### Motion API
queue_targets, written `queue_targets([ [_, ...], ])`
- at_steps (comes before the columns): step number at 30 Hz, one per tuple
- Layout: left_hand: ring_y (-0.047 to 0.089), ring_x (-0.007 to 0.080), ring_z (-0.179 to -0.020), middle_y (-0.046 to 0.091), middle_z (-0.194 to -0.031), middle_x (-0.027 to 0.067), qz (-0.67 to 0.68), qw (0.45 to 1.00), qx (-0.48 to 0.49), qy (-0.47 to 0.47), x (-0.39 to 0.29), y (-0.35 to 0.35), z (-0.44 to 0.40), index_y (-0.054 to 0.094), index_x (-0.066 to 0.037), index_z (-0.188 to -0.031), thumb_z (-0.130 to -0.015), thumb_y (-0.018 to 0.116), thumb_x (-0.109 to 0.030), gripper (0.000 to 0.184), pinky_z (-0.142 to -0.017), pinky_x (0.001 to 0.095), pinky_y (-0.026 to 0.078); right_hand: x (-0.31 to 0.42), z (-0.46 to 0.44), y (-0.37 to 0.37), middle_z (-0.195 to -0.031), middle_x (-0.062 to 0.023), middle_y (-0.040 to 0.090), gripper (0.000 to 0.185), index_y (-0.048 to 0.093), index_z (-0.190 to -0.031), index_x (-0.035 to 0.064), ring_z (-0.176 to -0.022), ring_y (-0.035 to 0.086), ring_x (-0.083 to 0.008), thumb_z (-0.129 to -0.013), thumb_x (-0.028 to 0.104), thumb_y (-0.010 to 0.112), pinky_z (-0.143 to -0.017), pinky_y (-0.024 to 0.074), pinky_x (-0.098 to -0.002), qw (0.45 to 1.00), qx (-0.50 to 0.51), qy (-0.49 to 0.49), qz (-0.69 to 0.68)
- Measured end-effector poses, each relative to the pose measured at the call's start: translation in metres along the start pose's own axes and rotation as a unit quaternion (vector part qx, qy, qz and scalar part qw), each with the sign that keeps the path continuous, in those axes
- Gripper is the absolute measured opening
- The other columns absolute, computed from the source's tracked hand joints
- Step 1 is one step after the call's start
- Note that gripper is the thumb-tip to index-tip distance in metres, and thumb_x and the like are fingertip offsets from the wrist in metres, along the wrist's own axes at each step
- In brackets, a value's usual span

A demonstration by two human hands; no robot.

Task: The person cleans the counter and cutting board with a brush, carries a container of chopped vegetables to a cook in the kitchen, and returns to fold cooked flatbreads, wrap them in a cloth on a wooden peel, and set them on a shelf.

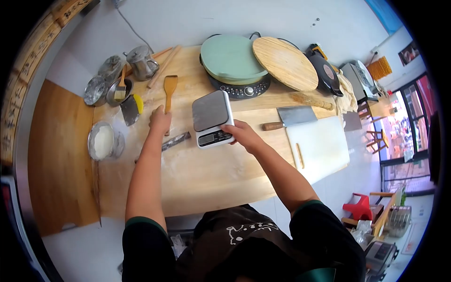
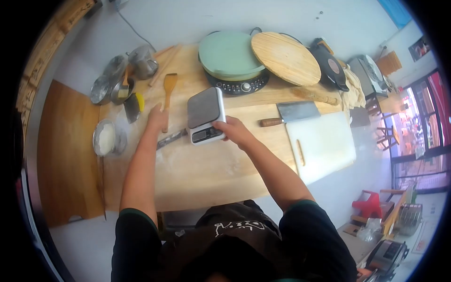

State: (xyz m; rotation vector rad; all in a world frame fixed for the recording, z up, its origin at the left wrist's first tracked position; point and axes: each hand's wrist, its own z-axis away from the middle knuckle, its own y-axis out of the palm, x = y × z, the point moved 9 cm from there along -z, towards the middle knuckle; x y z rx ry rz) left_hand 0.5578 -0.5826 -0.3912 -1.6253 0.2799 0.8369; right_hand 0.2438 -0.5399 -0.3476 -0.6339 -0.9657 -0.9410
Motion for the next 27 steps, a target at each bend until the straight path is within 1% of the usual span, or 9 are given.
queue_targets([
  [4,0.058,0.0279,-0.108,0.062,-0.115,0.0161,0.183,0.964,0.193,0.014,-0.032,0.018,0.098,0.06,-0.003,-0.116,-0.098,0.05,-0.034,0.036,-0.092,0.0387,0.046,0.01,0.047,-0.006,-0.1,-0.0013,0.065,0.038,0.064,-0.113,0.0021,-0.091,0.057,-0.0112,-0.089,0.032,0.062,-0.082,0.0438,-0.0267,0.997,0.007,-0.06,-0.049],
  [5,0.058,0.0218,-0.102,0.062,-0.111,0.0073,0.184,0.977,0.093,0.061,-0.037,0.01,0.144,0.06,-0.004,-0.113,-0.099,0.049,-0.037,0.038,-0.092,0.0361,0.045,0.013,0.058,0.0,-0.104,-0.001,0.064,0.038,0.063,-0.114,0.0018,-0.097,0.056,-0.0114,-0.089,0.03,0.062,-0.087,0.0424,-0.0272,0.994,0.013,-0.085,-0.07],
  [6,0.058,0.0174,-0.102,0.061,-0.109,0.003,0.407,0.893,0.193,-0.004,-0.061,0.007,0.196,0.06,-0.005,-0.115,-0.099,0.051,-0.038,0.037,-0.09,0.035,0.046,0.017,0.072,0.01,-0.11,-0.0028,0.063,0.036,0.062,-0.116,0.0004,-0.102,0.055,-0.0131,-0.09,0.026,0.061,-0.092,0.0405,-0.0292,0.99,0.062,-0.099,-0.083],
  [10,0.058,0.0136,-0.094,0.063,-0.113,0.0073,0.478,0.858,0.176,-0.062,-0.135,-0.035,0.343,0.052,-0.006,-0.123,-0.101,0.048,-0.031,0.034,-0.086,0.0329,0.047,0.041,0.139,0.049,-0.106,-0.0032,0.063,0.035,0.059,-0.117,-0.0014,-0.098,0.055,-0.013,-0.091,0.021,0.056,-0.089,0.042,-0.0288,0.97,0.16,-0.179,-0.037],
  [15,0.058,0.0119,-0.081,0.065,-0.105,0.0067,0.543,0.825,-0.01,-0.156,-0.13,-0.065,0.476,0.056,-0.003,-0.114,-0.101,0.047,-0.028,0.03,-0.074,0.0254,0.047,0.044,0.234,0.119,-0.098,-0.0023,0.062,0.028,0.061,-0.109,-0.0002,-0.089,0.055,-0.0122,-0.087,0.016,0.06,-0.079,0.0454,-0.0299,0.905,0.368,-0.215,0.018],
  [20,0.064,0.0166,-0.076,0.067,-0.09,0.011,0.323,0.893,-0.252,-0.186,-0.154,-0.135,0.611,0.057,0.0,-0.104,-0.099,0.048,-0.031,0.033,-0.068,0.0303,0.052,0.08,0.355,0.204,-0.109,-0.0136,0.064,0.033,0.057,-0.117,0.0015,-0.102,0.061,-0.0222,-0.088,0.018,0.062,-0.09,0.0463,-0.0357,0.704,0.604,-0.354,0.119],
  [22,0.065,0.0191,-0.074,0.067,-0.087,0.0139,0.413,0.809,-0.393,-0.145,-0.166,-0.163,0.653,0.056,0.001,-0.105,-0.098,0.048,-0.029,0.032,-0.065,0.0317,0.054,0.095,0.402,0.227,-0.108,-0.0135,0.062,0.04,0.055,-0.12,0.0021,-0.098,0.062,-0.0247,-0.089,0.023,0.065,-0.087,0.048,-0.0371,0.645,0.659,-0.357,0.152],
  [23,0.066,0.0202,-0.073,0.067,-0.087,0.0155,0.555,0.676,-0.475,-0.094,-0.162,-0.167,0.676,0.056,0.001,-0.105,-0.098,0.047,-0.028,0.031,-0.064,0.032,0.055,0.099,0.424,0.238,-0.107,-0.0135,0.062,0.04,0.055,-0.121,0.0022,-0.097,0.062,-0.0251,-0.089,0.025,0.065,-0.086,0.0483,-0.0372,0.609,0.675,-0.386,0.155],
  [27,0.061,0.0147,-0.058,0.066,-0.072,0.0094,0.451,0.641,-0.615,-0.086,-0.163,-0.245,0.76,0.059,-0.002,-0.099,-0.098,0.049,-0.037,0.037,-0.054,0.0259,0.05,0.07,0.452,0.262,-0.107,-0.0134,0.06,0.042,0.055,-0.12,0.0031,-0.093,0.062,-0.027,-0.089,0.031,0.066,-0.083,0.0493,-0.038,0.531,0.718,-0.401,0.207],
])
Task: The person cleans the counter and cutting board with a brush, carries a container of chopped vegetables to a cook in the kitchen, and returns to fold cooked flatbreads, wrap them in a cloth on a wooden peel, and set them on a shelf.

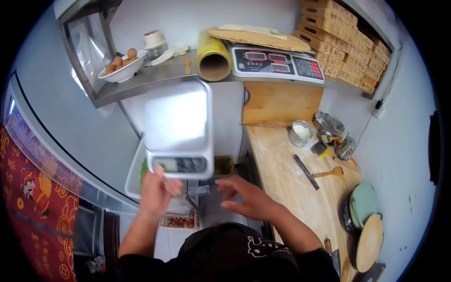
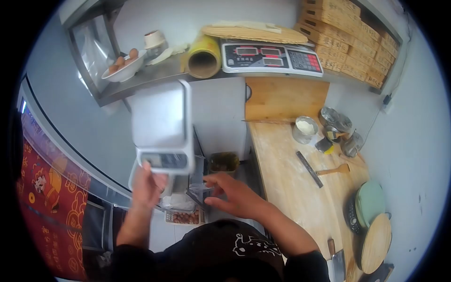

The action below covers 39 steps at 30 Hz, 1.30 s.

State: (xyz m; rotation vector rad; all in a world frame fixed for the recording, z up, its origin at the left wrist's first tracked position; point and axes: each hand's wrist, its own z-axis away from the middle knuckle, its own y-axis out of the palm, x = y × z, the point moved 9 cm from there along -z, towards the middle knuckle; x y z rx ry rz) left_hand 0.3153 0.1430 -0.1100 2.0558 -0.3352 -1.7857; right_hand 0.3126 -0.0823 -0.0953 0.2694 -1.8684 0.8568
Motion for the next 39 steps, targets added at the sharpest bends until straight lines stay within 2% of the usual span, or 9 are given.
queue_targets([
  [2,0.056,0.0088,-0.054,0.06,-0.068,0.0004,-0.079,0.994,-0.056,0.042,-0.053,-0.021,-0.025,0.057,-0.006,-0.101,-0.094,0.058,-0.044,0.038,-0.047,0.0202,0.043,-0.028,-0.003,0.018,-0.107,-0.0143,0.061,0.04,0.056,-0.119,0.0041,-0.092,0.063,-0.0282,-0.09,0.031,0.065,-0.082,0.0495,-0.0384,0.995,0.072,0.033,0.059],
  [7,0.055,0.0094,-0.054,0.063,-0.073,0.0051,-0.095,0.99,-0.106,0.011,-0.115,-0.052,-0.135,0.057,-0.006,-0.096,-0.093,0.06,-0.041,0.035,-0.046,0.02,0.044,-0.073,0.008,0.043,-0.105,-0.0148,0.063,0.037,0.058,-0.115,0.0064,-0.095,0.063,-0.0311,-0.091,0.034,0.061,-0.081,0.0503,-0.0397,0.975,0.153,0.059,0.151],
  [13,0.056,0.008,-0.053,0.065,-0.075,0.0055,-0.11,0.99,-0.074,-0.046,-0.118,-0.06,-0.23,0.055,-0.007,-0.093,-0.094,0.061,-0.037,0.031,-0.041,0.0168,0.041,-0.101,0.025,0.027,-0.105,-0.0132,0.064,0.035,0.06,-0.113,0.0067,-0.091,0.064,-0.0304,-0.091,0.034,0.061,-0.079,0.0512,-0.0387,0.972,0.106,0.136,0.161],
  [16,0.05,0.0023,-0.042,0.062,-0.064,-0.0024,-0.176,0.98,0.019,-0.094,-0.114,-0.064,-0.277,0.064,-0.01,-0.085,-0.091,0.06,-0.051,0.041,-0.032,0.0143,0.033,-0.136,0.055,0.017,-0.104,-0.0132,0.065,0.033,0.061,-0.11,0.0075,-0.095,0.063,-0.033,-0.092,0.035,0.058,-0.082,0.0501,-0.0419,0.97,0.04,0.18,0.158],
  [25,0.058,0.0073,-0.061,0.063,-0.071,0.0013,-0.469,0.882,0.0,-0.042,-0.148,-0.019,-0.302,0.06,-0.005,-0.086,-0.09,0.056,-0.057,0.052,-0.049,0.0157,0.042,-0.163,0.144,0.019,-0.1,-0.0164,0.064,0.029,0.061,-0.108,0.0018,-0.09,0.063,-0.0305,-0.092,0.026,0.061,-0.078,0.0506,-0.0379,0.961,-0.042,0.256,0.094],
  [30,0.062,0.012,-0.07,0.066,-0.081,0.0066,-0.495,0.869,-0.003,-0.01,-0.157,-0.056,-0.322,0.062,0.0,-0.096,-0.095,0.056,-0.046,0.046,-0.063,0.0209,0.049,-0.164,0.155,0.023,-0.101,-0.0185,0.066,0.032,0.063,-0.108,0.0013,-0.094,0.064,-0.0322,-0.09,0.029,0.06,-0.081,0.0499,-0.0393,0.928,-0.048,0.367,0.033],
  [34,0.062,0.0135,-0.074,0.066,-0.088,0.0062,-0.413,0.899,0.024,0.146,-0.162,-0.041,-0.236,0.063,-0.002,-0.102,-0.097,0.052,-0.039,0.039,-0.067,0.0248,0.049,-0.167,0.152,0.027,-0.101,-0.0178,0.066,0.033,0.064,-0.11,0.0018,-0.093,0.065,-0.0307,-0.09,0.028,0.061,-0.081,0.0502,-0.0379,0.92,-0.016,0.389,0.051],
  [35,0.06,0.0134,-0.073,0.066,-0.086,0.0055,-0.421,0.897,0.032,0.134,-0.148,-0.032,-0.191,0.063,-0.004,-0.101,-0.098,0.049,-0.042,0.041,-0.067,0.026,0.048,-0.171,0.152,0.026,-0.1,-0.0175,0.066,0.034,0.064,-0.111,0.0019,-0.093,0.065,-0.0305,-0.09,0.028,0.062,-0.081,0.0503,-0.0377,0.921,-0.02,0.385,0.052],
  [39,0.068,0.0218,-0.075,0.069,-0.086,0.0134,-0.386,0.859,0.135,-0.308,0.002,-0.114,-0.052,0.062,0.001,-0.098,-0.097,0.048,-0.044,0.047,-0.067,0.0319,0.055,-0.179,0.14,0.024,-0.1,-0.0166,0.067,0.035,0.063,-0.114,0.001,-0.091,0.065,-0.0301,-0.09,0.027,0.062,-0.08,0.0511,-0.0369,0.921,0.002,0.385,0.055],
])
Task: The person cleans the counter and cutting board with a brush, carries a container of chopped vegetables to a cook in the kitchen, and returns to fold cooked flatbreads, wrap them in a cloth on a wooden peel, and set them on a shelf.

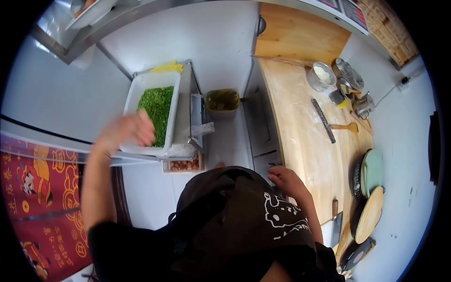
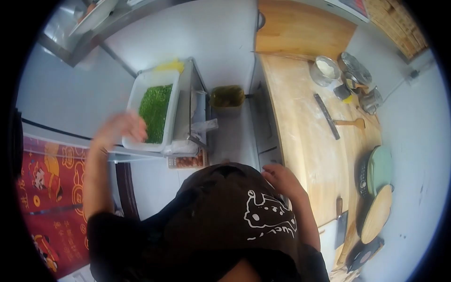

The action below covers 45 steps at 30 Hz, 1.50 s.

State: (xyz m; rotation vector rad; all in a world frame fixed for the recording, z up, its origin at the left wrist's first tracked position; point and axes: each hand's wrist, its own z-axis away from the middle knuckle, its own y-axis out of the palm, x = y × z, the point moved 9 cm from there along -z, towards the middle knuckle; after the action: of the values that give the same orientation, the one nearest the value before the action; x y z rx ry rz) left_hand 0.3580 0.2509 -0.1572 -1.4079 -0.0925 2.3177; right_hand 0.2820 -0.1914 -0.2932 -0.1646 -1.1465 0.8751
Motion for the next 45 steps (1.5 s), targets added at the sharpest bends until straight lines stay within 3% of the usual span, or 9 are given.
queue_targets([
  [2,0.069,0.0247,-0.076,0.069,-0.086,0.0182,0.109,0.976,0.155,-0.108,0.136,0.037,0.001,0.062,0.005,-0.102,-0.096,0.049,-0.051,0.057,-0.068,0.0288,0.057,0.0,-0.011,0.004,-0.1,-0.0168,0.067,0.035,0.062,-0.114,0.0009,-0.09,0.065,-0.0297,-0.09,0.026,0.062,-0.079,0.0513,-0.0366,1.0,0.023,-0.005,0.01],
  [4,0.066,0.0275,-0.096,0.064,-0.107,0.025,0.127,0.949,0.035,-0.287,0.218,0.054,0.02,0.05,0.011,-0.12,-0.088,0.051,-0.065,0.083,-0.08,0.039,0.056,0.0,-0.025,0.008,-0.1,-0.017,0.067,0.035,0.062,-0.114,0.001,-0.091,0.065,-0.0296,-0.091,0.026,0.062,-0.079,0.0513,-0.0367,0.998,0.05,-0.002,0.029],
  [9,0.053,0.025,-0.117,0.054,-0.127,0.0194,0.53,0.775,-0.266,-0.22,0.269,0.031,-0.007,0.042,0.004,-0.132,-0.085,0.055,-0.068,0.087,-0.087,0.0425,0.052,0.028,-0.068,0.011,-0.105,-0.0173,0.066,0.036,0.063,-0.114,0.0018,-0.095,0.065,-0.0303,-0.091,0.03,0.061,-0.081,0.0508,-0.0387,0.983,0.067,-0.115,0.126],
  [18,0.052,0.0196,-0.068,0.053,-0.087,0.0071,0.573,0.733,-0.341,-0.137,0.335,0.008,-0.07,0.048,-0.008,-0.103,-0.082,0.052,-0.013,0.021,-0.047,0.0286,0.036,0.028,-0.07,0.034,-0.104,-0.0146,0.067,0.032,0.062,-0.112,0.0009,-0.095,0.066,-0.0262,-0.091,0.026,0.063,-0.082,0.0518,-0.0344,0.982,0.112,-0.12,0.095],
  [23,0.054,0.0251,-0.074,0.051,-0.089,0.0101,0.579,0.724,-0.366,-0.084,0.307,0.072,0.017,0.044,-0.006,-0.106,-0.077,0.051,-0.006,0.03,-0.051,0.033,0.044,-0.012,-0.042,0.066,-0.104,-0.0162,0.066,0.036,0.064,-0.11,0.0025,-0.094,0.065,-0.031,-0.09,0.033,0.061,-0.081,0.0504,-0.039,0.973,0.169,-0.11,0.11],
  [25,0.06,0.0317,-0.088,0.056,-0.097,0.0144,0.592,0.713,-0.363,-0.099,0.345,0.103,0.057,0.044,-0.003,-0.114,-0.077,0.051,-0.006,0.038,-0.068,0.0422,0.054,-0.016,-0.031,0.074,-0.104,-0.0163,0.066,0.036,0.064,-0.11,0.0028,-0.094,0.064,-0.0321,-0.09,0.033,0.06,-0.082,0.0499,-0.0398,0.965,0.192,-0.126,0.126],
  [28,0.054,0.0378,-0.109,0.057,-0.115,0.0175,0.594,0.678,-0.395,-0.179,0.439,0.165,0.124,0.047,-0.008,-0.123,-0.072,0.056,-0.008,0.052,-0.098,0.0547,0.041,-0.004,-0.032,0.087,-0.104,-0.0169,0.066,0.036,0.065,-0.109,0.0028,-0.096,0.063,-0.0334,-0.09,0.033,0.06,-0.083,0.0493,-0.0408,0.947,0.219,-0.162,0.171],
  [32,0.057,0.0354,-0.101,0.055,-0.11,0.0164,0.67,0.598,-0.429,-0.098,0.407,0.226,0.235,0.043,0.003,-0.122,-0.071,0.051,0.0,0.052,-0.094,0.0525,0.049,0.05,-0.04,0.125,-0.105,-0.0179,0.067,0.035,0.065,-0.107,0.0013,-0.097,0.063,-0.0343,-0.089,0.032,0.06,-0.083,0.0492,-0.0414,0.916,0.267,-0.216,0.208],
  [45,0.059,0.0303,-0.092,0.055,-0.102,0.0124,0.711,0.258,-0.654,-0.001,0.544,0.286,0.436,0.045,-0.001,-0.117,-0.073,0.051,0.003,0.044,-0.079,0.0464,0.055,0.205,-0.016,0.345,-0.097,-0.0157,0.068,0.032,0.064,-0.106,0.0016,-0.087,0.065,-0.0293,-0.089,0.029,0.063,-0.077,0.0503,-0.0382,0.757,0.407,-0.406,0.31],
])
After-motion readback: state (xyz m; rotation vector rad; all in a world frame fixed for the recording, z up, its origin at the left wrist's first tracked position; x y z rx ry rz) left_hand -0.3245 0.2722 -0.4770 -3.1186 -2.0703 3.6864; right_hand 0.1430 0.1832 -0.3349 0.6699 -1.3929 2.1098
